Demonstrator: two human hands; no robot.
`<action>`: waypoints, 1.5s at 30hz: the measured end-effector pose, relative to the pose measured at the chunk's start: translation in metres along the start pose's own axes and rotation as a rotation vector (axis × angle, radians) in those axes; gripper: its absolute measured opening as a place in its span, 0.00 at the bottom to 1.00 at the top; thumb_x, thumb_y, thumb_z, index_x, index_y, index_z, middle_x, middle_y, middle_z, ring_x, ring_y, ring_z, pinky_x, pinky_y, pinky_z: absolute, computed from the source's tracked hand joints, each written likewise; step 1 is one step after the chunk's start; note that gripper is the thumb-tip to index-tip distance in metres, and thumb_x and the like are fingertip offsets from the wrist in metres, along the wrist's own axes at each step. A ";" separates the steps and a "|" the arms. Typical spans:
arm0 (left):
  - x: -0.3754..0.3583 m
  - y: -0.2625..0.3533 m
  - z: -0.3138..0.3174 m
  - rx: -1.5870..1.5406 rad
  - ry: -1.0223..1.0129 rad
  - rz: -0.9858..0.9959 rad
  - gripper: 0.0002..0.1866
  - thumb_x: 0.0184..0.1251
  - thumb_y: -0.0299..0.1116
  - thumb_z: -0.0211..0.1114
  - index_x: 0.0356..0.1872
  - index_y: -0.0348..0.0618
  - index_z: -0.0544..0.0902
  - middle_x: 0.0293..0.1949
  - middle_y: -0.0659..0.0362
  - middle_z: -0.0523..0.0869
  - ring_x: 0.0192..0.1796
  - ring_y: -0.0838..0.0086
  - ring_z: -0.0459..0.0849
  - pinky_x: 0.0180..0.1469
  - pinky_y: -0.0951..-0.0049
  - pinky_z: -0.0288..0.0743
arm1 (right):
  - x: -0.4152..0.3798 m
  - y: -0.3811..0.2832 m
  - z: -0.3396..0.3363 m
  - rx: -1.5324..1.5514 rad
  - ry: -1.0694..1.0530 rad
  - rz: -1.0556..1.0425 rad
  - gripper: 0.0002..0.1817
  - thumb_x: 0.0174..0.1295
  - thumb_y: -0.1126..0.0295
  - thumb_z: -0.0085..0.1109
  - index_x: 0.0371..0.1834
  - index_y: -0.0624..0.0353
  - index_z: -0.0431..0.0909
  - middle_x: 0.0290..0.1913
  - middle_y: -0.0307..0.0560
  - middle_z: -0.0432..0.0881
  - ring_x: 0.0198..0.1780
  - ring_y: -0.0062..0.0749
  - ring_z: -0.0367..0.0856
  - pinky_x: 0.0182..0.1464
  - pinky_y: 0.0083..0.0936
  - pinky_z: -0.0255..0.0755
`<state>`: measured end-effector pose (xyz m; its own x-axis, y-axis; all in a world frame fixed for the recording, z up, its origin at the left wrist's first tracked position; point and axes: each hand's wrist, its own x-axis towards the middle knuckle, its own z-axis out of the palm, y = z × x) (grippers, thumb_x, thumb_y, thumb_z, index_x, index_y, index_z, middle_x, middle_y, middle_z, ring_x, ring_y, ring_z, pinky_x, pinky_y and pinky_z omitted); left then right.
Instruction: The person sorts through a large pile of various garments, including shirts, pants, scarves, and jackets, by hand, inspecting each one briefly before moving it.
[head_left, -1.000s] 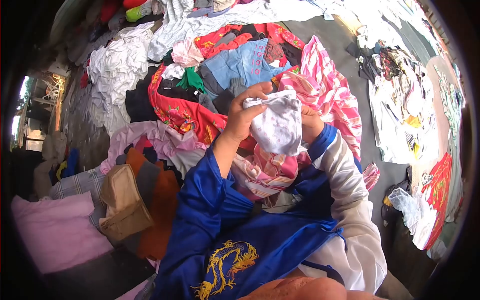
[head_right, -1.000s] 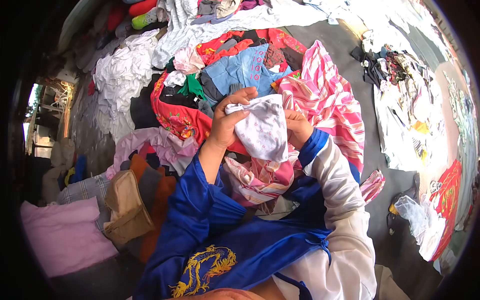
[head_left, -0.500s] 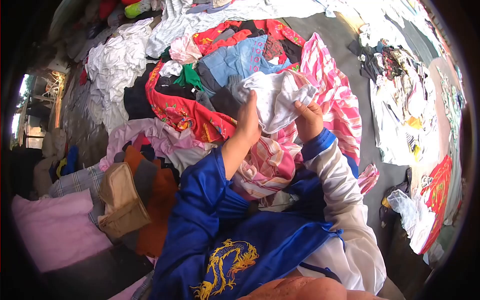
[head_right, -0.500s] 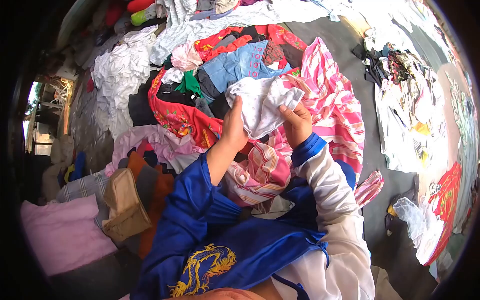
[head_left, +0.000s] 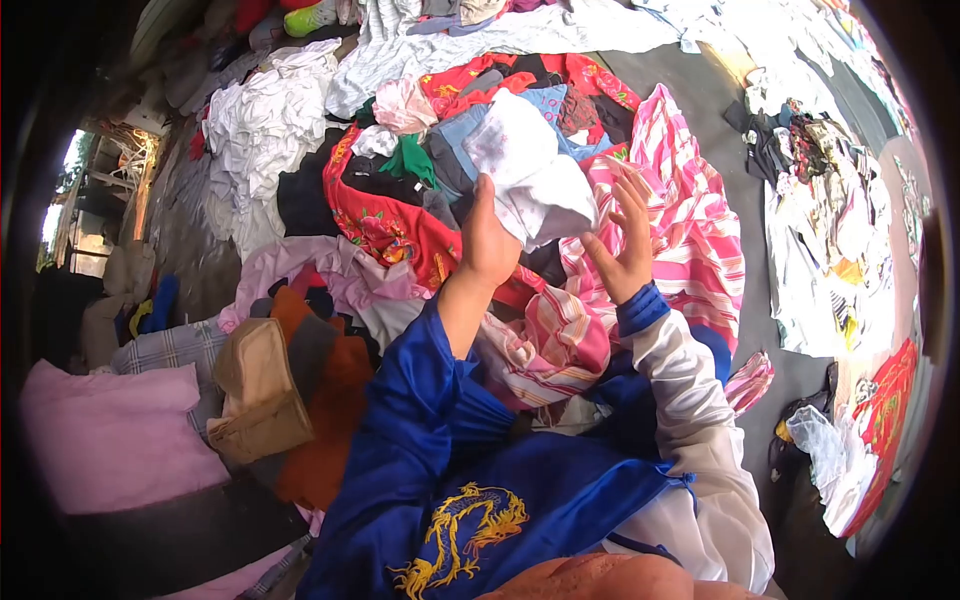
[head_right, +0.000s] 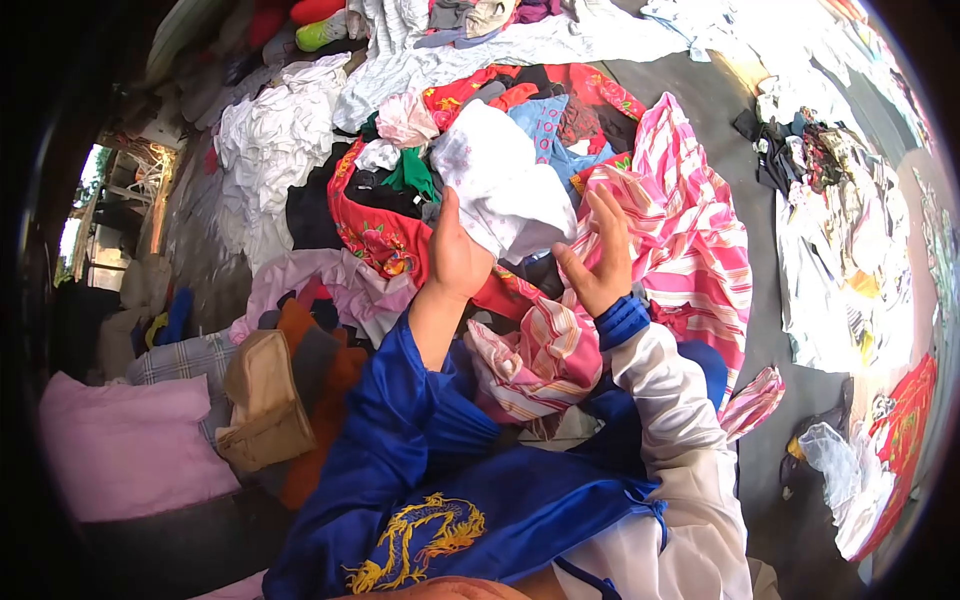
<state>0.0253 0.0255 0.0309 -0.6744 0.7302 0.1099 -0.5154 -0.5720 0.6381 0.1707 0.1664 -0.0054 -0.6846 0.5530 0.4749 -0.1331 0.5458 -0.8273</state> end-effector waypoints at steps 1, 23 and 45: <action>-0.003 -0.003 0.001 0.025 -0.026 -0.046 0.32 0.82 0.53 0.43 0.76 0.41 0.61 0.73 0.53 0.69 0.74 0.61 0.68 0.76 0.57 0.57 | 0.001 -0.001 0.002 -0.047 0.002 -0.034 0.43 0.55 0.65 0.74 0.75 0.57 0.63 0.74 0.58 0.64 0.73 0.51 0.66 0.69 0.43 0.68; 0.010 0.049 -0.055 0.011 0.503 0.138 0.28 0.81 0.55 0.42 0.68 0.46 0.72 0.66 0.57 0.77 0.69 0.60 0.73 0.70 0.51 0.65 | 0.035 0.040 -0.068 1.419 0.401 0.716 0.20 0.71 0.61 0.56 0.59 0.63 0.76 0.59 0.53 0.82 0.61 0.48 0.80 0.70 0.46 0.68; -0.009 0.005 -0.014 0.408 0.216 -0.220 0.29 0.81 0.44 0.51 0.75 0.38 0.62 0.72 0.47 0.70 0.73 0.55 0.70 0.71 0.53 0.66 | -0.016 0.034 0.010 -0.226 -0.499 0.080 0.15 0.60 0.57 0.64 0.31 0.59 0.79 0.27 0.58 0.81 0.33 0.57 0.83 0.38 0.48 0.75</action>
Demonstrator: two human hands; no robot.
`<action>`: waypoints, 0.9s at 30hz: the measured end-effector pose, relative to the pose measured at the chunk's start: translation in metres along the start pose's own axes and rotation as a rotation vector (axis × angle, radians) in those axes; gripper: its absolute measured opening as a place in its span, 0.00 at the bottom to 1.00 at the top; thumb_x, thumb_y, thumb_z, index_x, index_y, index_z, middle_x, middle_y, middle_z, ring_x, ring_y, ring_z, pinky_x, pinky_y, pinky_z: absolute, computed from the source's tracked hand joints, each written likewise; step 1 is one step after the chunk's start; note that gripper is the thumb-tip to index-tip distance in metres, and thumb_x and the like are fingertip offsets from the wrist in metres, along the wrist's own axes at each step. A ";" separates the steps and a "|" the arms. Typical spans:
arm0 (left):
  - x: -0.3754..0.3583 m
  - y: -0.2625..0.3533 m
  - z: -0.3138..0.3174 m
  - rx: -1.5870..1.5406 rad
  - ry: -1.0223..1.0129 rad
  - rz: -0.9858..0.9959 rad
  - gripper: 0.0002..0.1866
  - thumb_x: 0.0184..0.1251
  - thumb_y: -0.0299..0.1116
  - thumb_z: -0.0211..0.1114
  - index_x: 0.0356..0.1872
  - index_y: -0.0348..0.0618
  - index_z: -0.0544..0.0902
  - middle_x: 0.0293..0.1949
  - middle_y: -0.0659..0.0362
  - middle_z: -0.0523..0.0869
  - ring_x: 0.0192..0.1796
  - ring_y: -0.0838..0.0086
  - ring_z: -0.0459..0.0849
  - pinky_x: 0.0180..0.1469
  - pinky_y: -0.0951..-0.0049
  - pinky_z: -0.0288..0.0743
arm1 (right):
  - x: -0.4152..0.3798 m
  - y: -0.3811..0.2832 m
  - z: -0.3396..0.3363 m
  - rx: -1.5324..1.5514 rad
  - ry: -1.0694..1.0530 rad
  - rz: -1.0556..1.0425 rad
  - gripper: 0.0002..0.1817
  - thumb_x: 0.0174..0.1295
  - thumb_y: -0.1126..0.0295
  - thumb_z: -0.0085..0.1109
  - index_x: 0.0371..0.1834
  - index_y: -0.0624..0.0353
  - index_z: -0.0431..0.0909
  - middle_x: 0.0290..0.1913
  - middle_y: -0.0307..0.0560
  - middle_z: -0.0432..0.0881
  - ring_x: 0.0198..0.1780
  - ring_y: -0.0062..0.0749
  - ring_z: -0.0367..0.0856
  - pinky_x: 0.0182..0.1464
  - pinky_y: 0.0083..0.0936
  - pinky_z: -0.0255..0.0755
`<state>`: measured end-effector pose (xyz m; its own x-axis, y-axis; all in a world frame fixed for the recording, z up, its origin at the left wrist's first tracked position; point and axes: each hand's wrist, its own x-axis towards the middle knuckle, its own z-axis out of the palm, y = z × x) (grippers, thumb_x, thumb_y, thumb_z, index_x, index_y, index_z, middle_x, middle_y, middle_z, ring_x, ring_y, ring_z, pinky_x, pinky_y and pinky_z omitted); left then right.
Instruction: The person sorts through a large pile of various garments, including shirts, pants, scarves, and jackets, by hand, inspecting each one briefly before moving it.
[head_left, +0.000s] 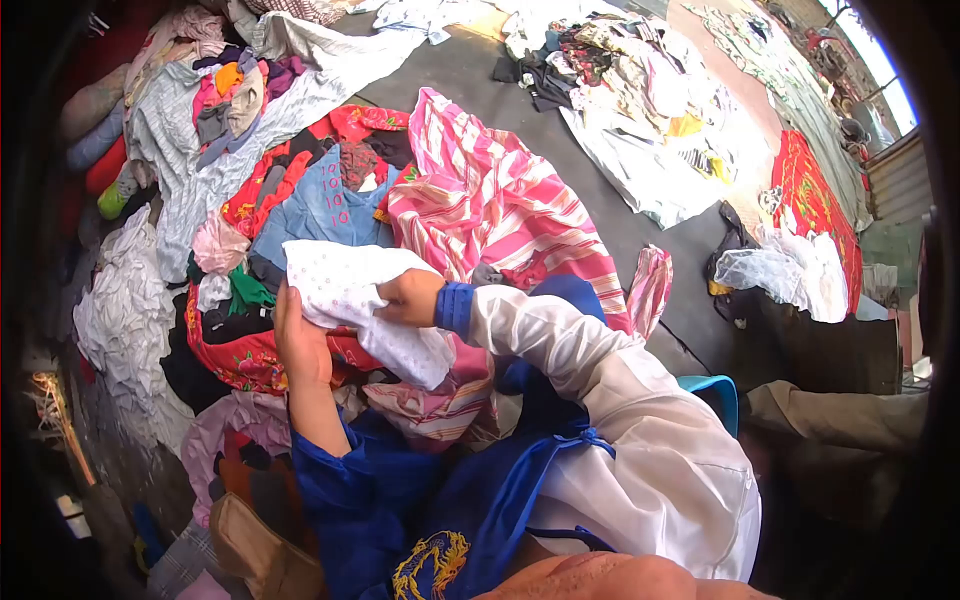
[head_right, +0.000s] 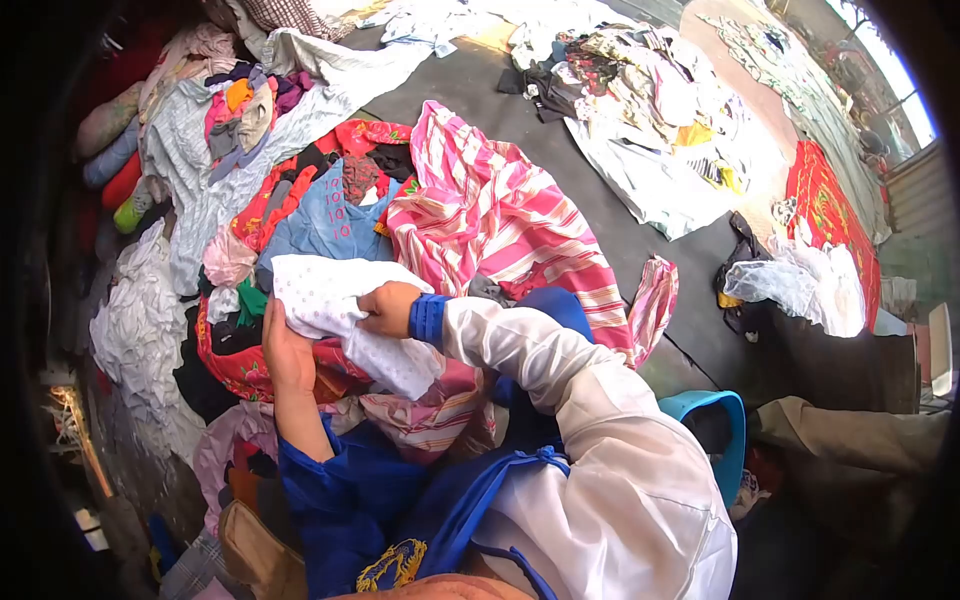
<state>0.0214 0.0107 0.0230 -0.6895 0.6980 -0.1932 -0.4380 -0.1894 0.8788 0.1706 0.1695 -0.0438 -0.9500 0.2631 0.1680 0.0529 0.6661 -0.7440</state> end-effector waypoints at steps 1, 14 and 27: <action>0.001 0.000 -0.002 0.179 0.145 -0.014 0.29 0.80 0.41 0.53 0.75 0.38 0.61 0.72 0.46 0.69 0.73 0.54 0.70 0.71 0.52 0.66 | 0.003 0.012 -0.012 -0.094 0.068 0.025 0.15 0.60 0.56 0.63 0.30 0.58 0.79 0.26 0.58 0.81 0.33 0.59 0.82 0.38 0.48 0.75; -0.001 -0.013 0.004 0.463 -0.016 0.044 0.26 0.77 0.37 0.60 0.69 0.32 0.70 0.70 0.44 0.72 0.69 0.60 0.75 0.64 0.63 0.74 | -0.148 0.202 -0.369 0.454 1.407 0.232 0.25 0.66 0.76 0.59 0.66 0.68 0.69 0.59 0.56 0.80 0.52 0.41 0.85 0.46 0.36 0.82; 0.001 -0.062 0.017 0.722 -0.162 -0.143 0.21 0.79 0.36 0.57 0.64 0.32 0.74 0.62 0.48 0.80 0.63 0.64 0.81 0.59 0.70 0.77 | -0.260 0.341 0.069 -0.087 0.388 1.294 0.19 0.57 0.58 0.63 0.50 0.51 0.86 0.43 0.56 0.88 0.51 0.50 0.86 0.55 0.41 0.77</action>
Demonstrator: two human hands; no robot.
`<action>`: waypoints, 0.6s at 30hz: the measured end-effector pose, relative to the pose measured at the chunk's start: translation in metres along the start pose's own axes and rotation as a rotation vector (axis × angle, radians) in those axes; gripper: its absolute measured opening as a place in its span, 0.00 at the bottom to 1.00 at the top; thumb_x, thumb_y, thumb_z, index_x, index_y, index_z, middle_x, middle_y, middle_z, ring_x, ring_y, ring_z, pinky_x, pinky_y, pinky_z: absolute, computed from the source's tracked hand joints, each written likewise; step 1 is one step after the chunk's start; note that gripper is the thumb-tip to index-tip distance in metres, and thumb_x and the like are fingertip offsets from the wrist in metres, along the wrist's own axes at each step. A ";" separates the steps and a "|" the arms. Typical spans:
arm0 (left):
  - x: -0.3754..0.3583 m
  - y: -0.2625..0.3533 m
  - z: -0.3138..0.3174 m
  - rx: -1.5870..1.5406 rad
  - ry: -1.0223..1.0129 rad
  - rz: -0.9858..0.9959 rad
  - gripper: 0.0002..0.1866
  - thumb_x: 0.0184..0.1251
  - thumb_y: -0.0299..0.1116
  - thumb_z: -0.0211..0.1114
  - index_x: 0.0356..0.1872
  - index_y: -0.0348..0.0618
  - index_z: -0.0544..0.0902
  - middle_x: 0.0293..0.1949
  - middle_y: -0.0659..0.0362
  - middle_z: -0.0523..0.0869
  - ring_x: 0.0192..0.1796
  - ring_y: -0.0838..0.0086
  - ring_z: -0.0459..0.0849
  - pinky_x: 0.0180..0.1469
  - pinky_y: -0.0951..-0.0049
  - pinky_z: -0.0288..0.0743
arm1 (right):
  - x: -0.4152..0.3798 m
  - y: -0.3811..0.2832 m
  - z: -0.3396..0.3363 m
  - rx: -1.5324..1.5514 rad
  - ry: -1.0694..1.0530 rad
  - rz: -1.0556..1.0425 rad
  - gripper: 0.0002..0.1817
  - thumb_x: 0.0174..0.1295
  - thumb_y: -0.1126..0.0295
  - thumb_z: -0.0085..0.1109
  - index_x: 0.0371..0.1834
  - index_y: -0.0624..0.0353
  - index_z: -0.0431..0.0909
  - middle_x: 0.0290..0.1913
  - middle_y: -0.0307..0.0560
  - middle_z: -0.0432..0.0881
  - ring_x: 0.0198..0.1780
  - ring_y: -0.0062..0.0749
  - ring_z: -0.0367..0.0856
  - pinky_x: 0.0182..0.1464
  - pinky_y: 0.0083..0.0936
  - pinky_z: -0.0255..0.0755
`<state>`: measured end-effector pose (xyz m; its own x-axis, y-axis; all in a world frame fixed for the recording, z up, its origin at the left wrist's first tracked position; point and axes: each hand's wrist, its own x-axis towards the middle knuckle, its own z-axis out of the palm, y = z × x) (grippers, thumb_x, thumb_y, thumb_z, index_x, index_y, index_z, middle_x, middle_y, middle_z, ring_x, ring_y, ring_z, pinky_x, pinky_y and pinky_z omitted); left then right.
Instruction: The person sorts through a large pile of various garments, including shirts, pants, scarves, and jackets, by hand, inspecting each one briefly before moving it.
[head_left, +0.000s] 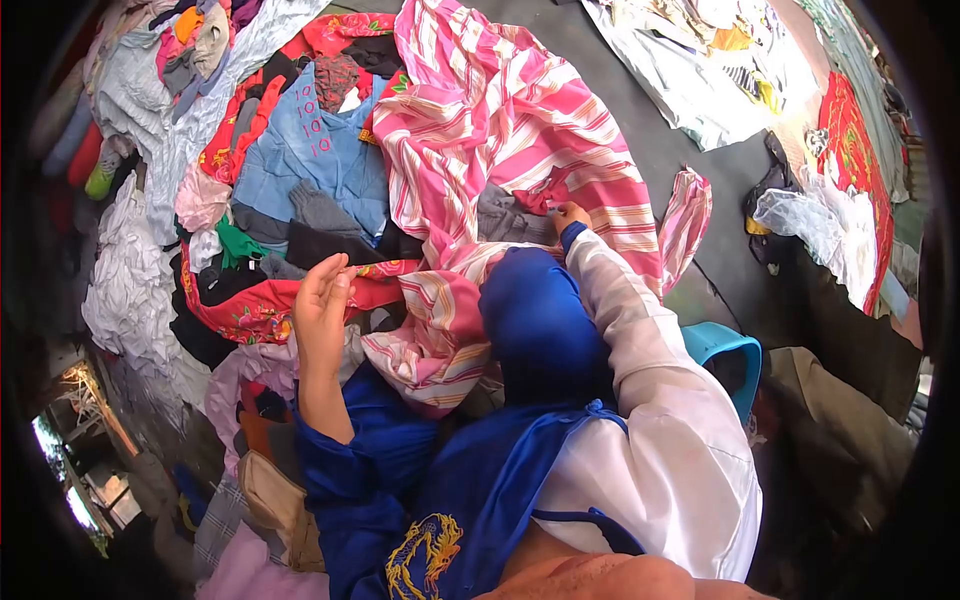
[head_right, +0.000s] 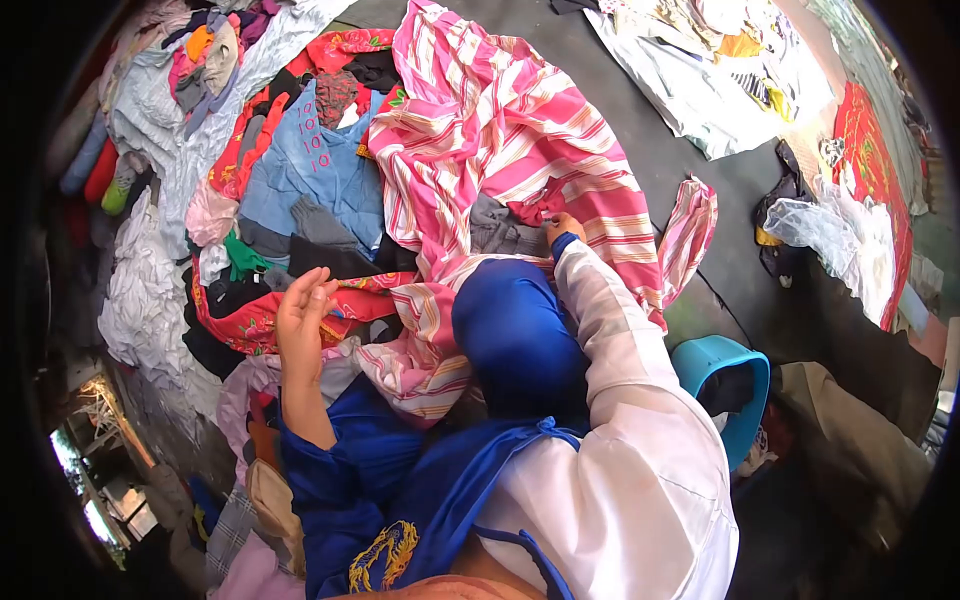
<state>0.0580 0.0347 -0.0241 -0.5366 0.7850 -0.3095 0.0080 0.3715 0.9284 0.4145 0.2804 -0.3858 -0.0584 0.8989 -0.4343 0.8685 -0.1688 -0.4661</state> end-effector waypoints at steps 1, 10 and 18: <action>0.001 -0.001 0.001 0.011 -0.009 0.001 0.20 0.79 0.35 0.57 0.64 0.32 0.74 0.62 0.48 0.80 0.62 0.64 0.81 0.59 0.70 0.76 | 0.001 -0.006 0.009 -0.037 0.037 -0.085 0.19 0.58 0.60 0.62 0.51 0.52 0.85 0.46 0.57 0.87 0.52 0.51 0.85 0.56 0.42 0.77; 0.007 -0.006 0.011 0.057 -0.028 0.002 0.18 0.77 0.31 0.61 0.61 0.31 0.77 0.55 0.48 0.85 0.58 0.70 0.84 0.61 0.73 0.75 | 0.030 -0.067 0.015 -0.199 -0.009 -0.322 0.15 0.63 0.62 0.59 0.46 0.59 0.86 0.49 0.58 0.85 0.51 0.48 0.86 0.53 0.40 0.80; 0.001 0.004 0.020 0.110 -0.104 0.074 0.17 0.76 0.32 0.62 0.60 0.33 0.79 0.51 0.49 0.87 0.53 0.73 0.85 0.56 0.74 0.77 | 0.049 -0.127 -0.076 1.723 -0.449 -0.041 0.15 0.76 0.58 0.48 0.53 0.57 0.76 0.39 0.51 0.84 0.34 0.41 0.86 0.33 0.40 0.81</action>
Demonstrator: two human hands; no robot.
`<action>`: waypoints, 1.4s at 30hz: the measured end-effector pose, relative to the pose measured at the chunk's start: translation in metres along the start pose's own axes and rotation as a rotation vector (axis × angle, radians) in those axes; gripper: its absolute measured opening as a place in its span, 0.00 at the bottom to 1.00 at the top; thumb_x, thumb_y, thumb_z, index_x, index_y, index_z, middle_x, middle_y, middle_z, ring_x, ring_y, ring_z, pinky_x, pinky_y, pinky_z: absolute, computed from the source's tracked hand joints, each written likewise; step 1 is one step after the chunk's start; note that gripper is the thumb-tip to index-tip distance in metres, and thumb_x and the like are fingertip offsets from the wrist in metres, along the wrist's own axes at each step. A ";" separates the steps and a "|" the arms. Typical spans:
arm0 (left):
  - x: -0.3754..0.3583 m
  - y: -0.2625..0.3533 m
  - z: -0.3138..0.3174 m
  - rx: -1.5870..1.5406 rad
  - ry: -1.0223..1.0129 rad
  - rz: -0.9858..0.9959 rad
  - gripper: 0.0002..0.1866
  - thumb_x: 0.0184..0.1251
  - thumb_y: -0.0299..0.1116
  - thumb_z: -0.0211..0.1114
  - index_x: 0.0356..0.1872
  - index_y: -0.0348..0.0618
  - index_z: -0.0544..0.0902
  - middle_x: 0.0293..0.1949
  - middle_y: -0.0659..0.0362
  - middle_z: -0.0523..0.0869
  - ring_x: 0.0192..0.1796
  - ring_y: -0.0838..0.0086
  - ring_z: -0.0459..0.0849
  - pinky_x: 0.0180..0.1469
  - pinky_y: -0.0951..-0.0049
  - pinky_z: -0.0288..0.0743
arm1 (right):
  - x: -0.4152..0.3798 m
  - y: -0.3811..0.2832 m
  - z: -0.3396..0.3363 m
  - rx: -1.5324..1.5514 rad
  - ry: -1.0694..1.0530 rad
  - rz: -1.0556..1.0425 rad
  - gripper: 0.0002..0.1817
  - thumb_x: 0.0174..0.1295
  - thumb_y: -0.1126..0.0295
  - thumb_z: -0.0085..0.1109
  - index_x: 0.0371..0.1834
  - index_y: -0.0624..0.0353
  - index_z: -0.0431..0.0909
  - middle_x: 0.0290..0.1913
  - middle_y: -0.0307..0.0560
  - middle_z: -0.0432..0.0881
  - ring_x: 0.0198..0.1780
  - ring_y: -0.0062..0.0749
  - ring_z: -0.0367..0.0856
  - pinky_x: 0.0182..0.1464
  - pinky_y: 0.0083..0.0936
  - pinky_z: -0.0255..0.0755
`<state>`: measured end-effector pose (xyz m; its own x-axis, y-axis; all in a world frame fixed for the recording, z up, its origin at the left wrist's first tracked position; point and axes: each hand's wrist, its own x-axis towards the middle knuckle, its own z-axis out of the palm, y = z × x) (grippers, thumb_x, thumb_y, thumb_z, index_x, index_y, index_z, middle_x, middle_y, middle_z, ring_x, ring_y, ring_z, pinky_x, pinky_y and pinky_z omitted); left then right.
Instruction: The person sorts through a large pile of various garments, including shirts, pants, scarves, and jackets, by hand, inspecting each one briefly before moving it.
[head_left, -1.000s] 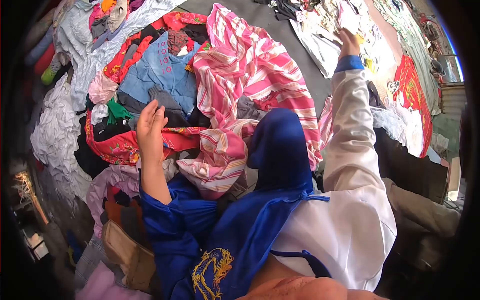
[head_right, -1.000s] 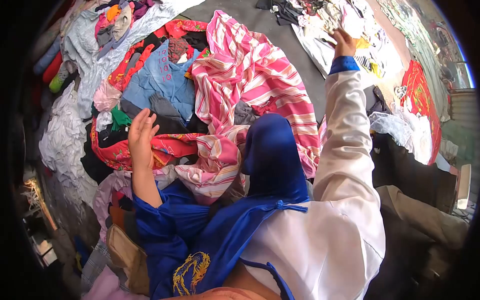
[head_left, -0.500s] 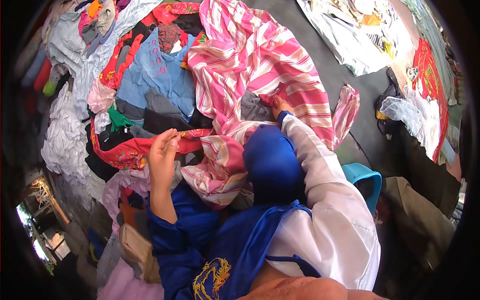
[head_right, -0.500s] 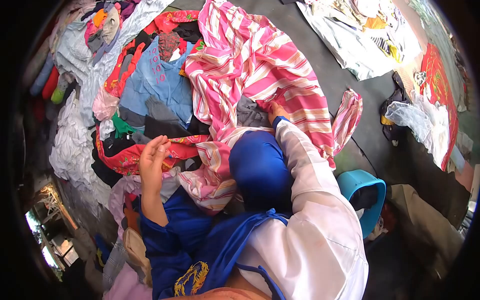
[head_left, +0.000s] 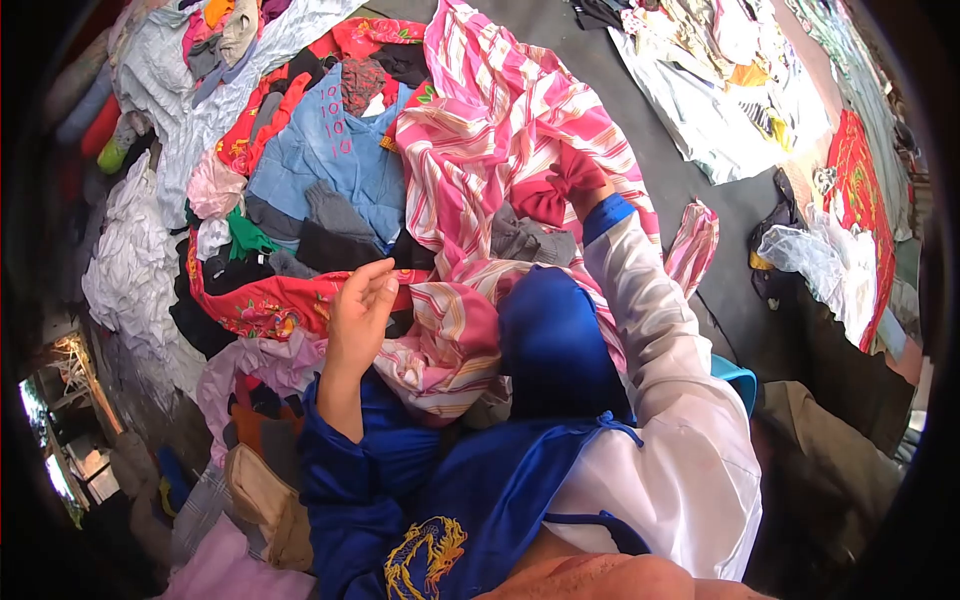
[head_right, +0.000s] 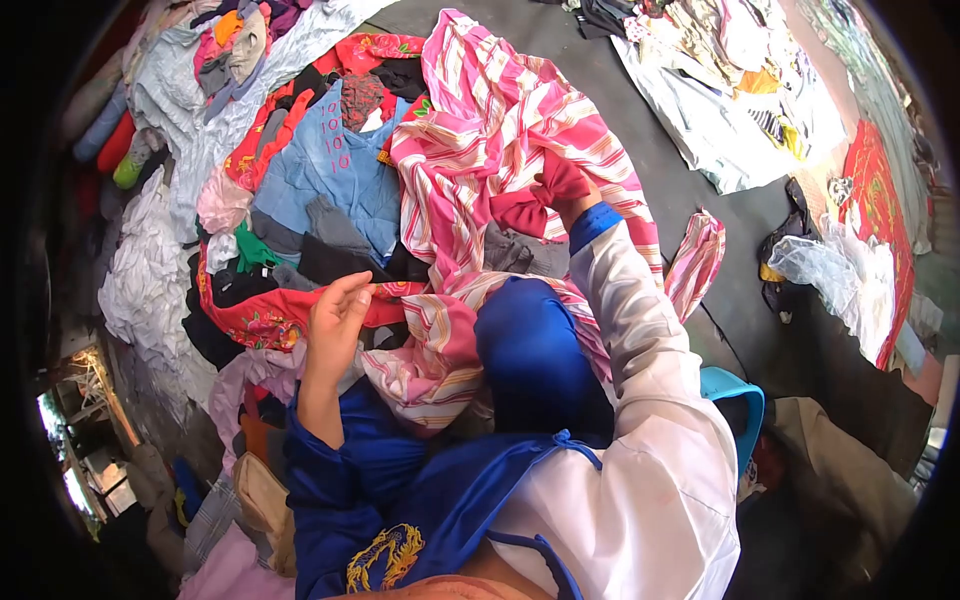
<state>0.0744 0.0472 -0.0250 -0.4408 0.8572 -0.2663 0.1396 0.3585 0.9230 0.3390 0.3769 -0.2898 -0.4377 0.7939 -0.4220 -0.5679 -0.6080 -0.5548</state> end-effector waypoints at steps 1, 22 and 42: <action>-0.001 -0.001 0.001 -0.006 -0.004 -0.003 0.17 0.75 0.33 0.63 0.59 0.33 0.79 0.51 0.49 0.87 0.53 0.72 0.85 0.56 0.73 0.78 | -0.005 -0.012 0.010 0.001 -0.031 0.013 0.15 0.75 0.57 0.49 0.52 0.57 0.76 0.38 0.51 0.84 0.33 0.40 0.85 0.32 0.39 0.80; -0.015 0.025 0.040 -1.053 -0.231 -0.058 0.15 0.80 0.39 0.52 0.52 0.37 0.79 0.30 0.58 0.83 0.31 0.71 0.82 0.38 0.70 0.77 | -0.200 0.009 0.281 -0.033 -0.729 0.159 0.23 0.73 0.63 0.56 0.67 0.61 0.68 0.54 0.46 0.79 0.60 0.40 0.80 0.65 0.39 0.69; -0.032 0.021 0.048 -0.899 -0.481 -0.216 0.30 0.81 0.55 0.46 0.57 0.34 0.78 0.43 0.49 0.89 0.42 0.64 0.88 0.47 0.65 0.82 | -0.226 -0.084 0.143 -0.372 -0.046 -0.376 0.06 0.68 0.74 0.63 0.43 0.61 0.76 0.33 0.43 0.83 0.29 0.27 0.83 0.31 0.21 0.75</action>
<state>0.1338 0.0449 -0.0104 0.0497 0.9350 -0.3510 -0.6993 0.2835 0.6562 0.3863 0.2480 -0.0451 -0.2864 0.9509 -0.1177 -0.4096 -0.2326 -0.8821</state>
